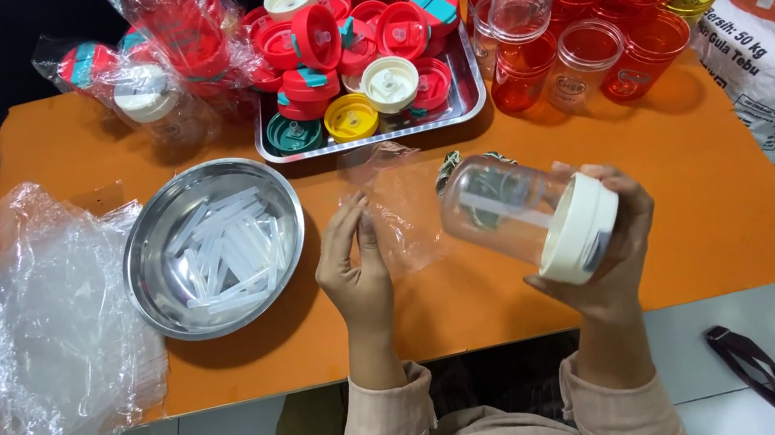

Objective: Wiping and cleaning small plastic cups with a cloth at a workspace.

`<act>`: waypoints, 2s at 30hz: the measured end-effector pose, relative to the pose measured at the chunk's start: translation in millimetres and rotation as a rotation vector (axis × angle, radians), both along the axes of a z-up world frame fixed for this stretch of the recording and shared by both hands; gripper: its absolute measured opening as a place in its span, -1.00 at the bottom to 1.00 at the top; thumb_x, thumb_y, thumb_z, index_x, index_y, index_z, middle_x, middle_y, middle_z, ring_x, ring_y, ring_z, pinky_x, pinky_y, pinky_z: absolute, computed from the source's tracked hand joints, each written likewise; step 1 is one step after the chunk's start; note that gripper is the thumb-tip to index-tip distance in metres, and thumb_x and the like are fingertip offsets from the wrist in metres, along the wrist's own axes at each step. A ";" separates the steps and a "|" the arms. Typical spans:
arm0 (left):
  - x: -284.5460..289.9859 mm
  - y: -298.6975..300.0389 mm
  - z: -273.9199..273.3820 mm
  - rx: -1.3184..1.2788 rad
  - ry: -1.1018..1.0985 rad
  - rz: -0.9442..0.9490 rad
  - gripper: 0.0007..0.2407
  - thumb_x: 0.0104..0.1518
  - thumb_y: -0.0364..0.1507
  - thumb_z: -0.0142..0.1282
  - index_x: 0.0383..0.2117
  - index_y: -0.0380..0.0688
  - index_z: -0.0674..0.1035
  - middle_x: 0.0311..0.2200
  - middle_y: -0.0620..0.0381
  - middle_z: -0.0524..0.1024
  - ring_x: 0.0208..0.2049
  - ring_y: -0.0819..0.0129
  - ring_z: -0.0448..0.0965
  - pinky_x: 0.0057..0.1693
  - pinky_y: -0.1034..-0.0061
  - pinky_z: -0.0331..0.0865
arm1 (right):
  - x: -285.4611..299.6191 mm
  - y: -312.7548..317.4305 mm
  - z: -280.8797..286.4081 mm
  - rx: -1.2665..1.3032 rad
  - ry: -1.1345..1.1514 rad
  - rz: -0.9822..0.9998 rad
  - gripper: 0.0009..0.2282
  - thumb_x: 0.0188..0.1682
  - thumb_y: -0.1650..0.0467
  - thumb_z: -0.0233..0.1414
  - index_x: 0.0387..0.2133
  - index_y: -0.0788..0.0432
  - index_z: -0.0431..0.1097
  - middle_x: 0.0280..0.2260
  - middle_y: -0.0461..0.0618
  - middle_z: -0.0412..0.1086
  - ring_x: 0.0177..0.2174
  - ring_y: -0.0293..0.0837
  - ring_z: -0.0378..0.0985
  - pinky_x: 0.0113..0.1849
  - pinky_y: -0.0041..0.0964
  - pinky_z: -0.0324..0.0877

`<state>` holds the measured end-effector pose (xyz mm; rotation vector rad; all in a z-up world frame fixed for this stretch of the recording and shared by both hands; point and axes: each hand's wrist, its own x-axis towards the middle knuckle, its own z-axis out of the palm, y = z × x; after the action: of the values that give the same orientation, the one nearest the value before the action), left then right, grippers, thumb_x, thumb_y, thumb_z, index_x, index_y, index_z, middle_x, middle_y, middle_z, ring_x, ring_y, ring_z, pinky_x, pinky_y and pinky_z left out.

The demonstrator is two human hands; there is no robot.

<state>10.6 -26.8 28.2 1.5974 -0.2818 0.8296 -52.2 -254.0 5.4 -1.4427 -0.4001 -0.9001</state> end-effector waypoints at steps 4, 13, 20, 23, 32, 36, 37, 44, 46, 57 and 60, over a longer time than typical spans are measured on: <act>0.7 -1.2 -3.5 0.047 -0.019 -0.018 -0.91 0.21 -0.61 0.15 -0.23 -0.31 0.66 -0.18 -0.13 0.65 -0.02 -0.06 0.63 0.13 0.16 0.45 | -11.0 5.2 0.4 -0.030 -0.023 0.019 -0.14 -0.54 0.48 0.45 0.05 0.28 0.01 0.06 0.30 0.08 0.19 0.46 0.24 0.08 0.35 0.43; -6.8 -2.3 6.2 0.158 0.015 -0.260 -0.90 0.16 -0.61 0.18 -0.26 -0.23 0.69 -0.20 -0.06 0.66 -0.01 -0.06 0.63 0.17 0.16 0.43 | -21.3 12.2 30.8 -0.438 -0.034 0.078 -0.30 -0.53 0.80 0.15 0.00 0.18 0.31 0.07 0.16 0.33 0.19 0.38 0.30 0.15 0.30 0.25; -10.7 -7.8 6.8 0.133 0.002 -0.379 -0.82 0.19 -0.53 0.15 -0.11 -0.24 0.64 -0.09 -0.09 0.63 0.05 -0.09 0.59 0.19 0.11 0.39 | -13.4 18.8 23.8 -0.510 0.030 0.009 -0.30 -0.42 0.77 0.12 0.07 0.02 0.35 0.19 -0.02 0.31 0.34 0.32 0.03 0.28 0.20 0.02; -12.9 -16.2 7.4 0.153 -0.050 -0.404 -0.78 0.17 -0.48 0.20 -0.07 -0.24 0.62 -0.03 -0.12 0.60 0.10 -0.13 0.55 0.22 0.07 0.35 | -9.4 23.0 16.6 -0.496 0.072 0.006 -0.29 -0.44 0.76 0.14 0.07 -0.01 0.37 0.19 -0.04 0.34 0.37 0.34 -0.05 0.29 0.16 -0.01; -30.3 -41.6 -11.9 -0.019 -0.055 -0.076 -0.69 0.22 -0.40 0.13 0.05 -0.25 0.50 0.14 -0.06 0.39 0.29 0.06 0.29 0.43 0.22 -0.07 | 0.1 24.8 3.1 -0.399 0.048 -0.067 -0.39 -0.39 0.58 0.29 0.04 0.15 0.33 0.10 0.16 0.32 0.21 0.32 0.20 0.24 0.21 0.17; -31.8 -57.9 -63.5 -0.634 0.246 0.143 -0.50 0.24 -0.38 0.11 0.24 -0.10 0.13 0.20 0.12 0.01 0.29 0.38 -0.06 0.39 0.37 -0.27 | 1.8 21.2 -7.3 -0.347 0.028 -0.186 -0.45 -0.30 0.55 0.24 0.02 0.19 0.23 0.12 0.21 0.20 0.18 0.31 0.17 0.23 0.17 0.20; -34.7 -63.4 -36.6 -0.632 0.246 0.140 -0.50 0.24 -0.38 0.11 0.24 -0.10 0.13 0.20 0.12 0.01 0.29 0.38 -0.06 0.39 0.37 -0.27 | 1.7 23.0 -3.5 -0.346 0.028 -0.189 -0.45 -0.30 0.55 0.24 0.02 0.19 0.23 0.12 0.21 0.20 0.18 0.31 0.17 0.23 0.17 0.20; -21.4 -62.3 -34.4 -1.288 0.684 -0.841 -0.24 -0.09 0.19 0.08 0.18 -0.08 0.38 0.16 -0.05 0.42 0.16 0.10 0.44 0.29 0.14 0.32 | -1.3 36.1 -0.4 -0.359 0.042 -0.130 -0.40 -0.31 0.58 0.30 0.06 0.15 0.25 0.07 0.13 0.24 0.18 0.31 0.20 0.22 0.24 0.18; -21.6 -63.4 -29.4 -1.388 0.682 -0.983 -0.34 -0.04 0.09 0.24 0.07 -0.11 0.45 0.01 -0.07 0.54 0.04 0.07 0.55 0.22 0.08 0.43 | -1.7 40.6 -1.7 -0.359 0.044 -0.113 -0.39 -0.34 0.61 0.30 0.05 0.13 0.28 0.06 0.13 0.29 0.17 0.33 0.24 0.22 0.26 0.16; -15.7 -49.9 -40.8 -1.019 0.751 -0.556 -0.37 0.00 0.07 0.06 0.14 -0.07 0.46 0.04 -0.07 0.55 0.06 0.10 0.55 0.18 0.09 0.43 | -0.1 50.0 -12.0 -0.614 0.326 -0.263 -0.31 -0.44 0.36 0.32 0.12 -0.14 0.39 0.09 -0.08 0.33 0.29 0.28 -0.05 0.24 0.46 -0.57; -15.8 -48.2 -40.8 -0.972 0.844 -0.612 -0.54 0.03 0.04 0.12 -0.06 0.05 0.53 -0.16 0.15 0.60 -0.22 0.36 0.62 -0.18 0.54 0.58 | 3.4 55.8 -10.9 -0.577 0.311 -0.370 -0.28 -0.40 0.23 0.43 0.14 -0.21 0.36 0.17 -0.22 0.34 0.33 0.21 -0.11 0.22 0.32 -0.76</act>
<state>-5.2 -74.9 -12.6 0.7312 0.2277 -0.2338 -48.8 -198.2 -5.5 -2.2060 -0.1602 -0.8644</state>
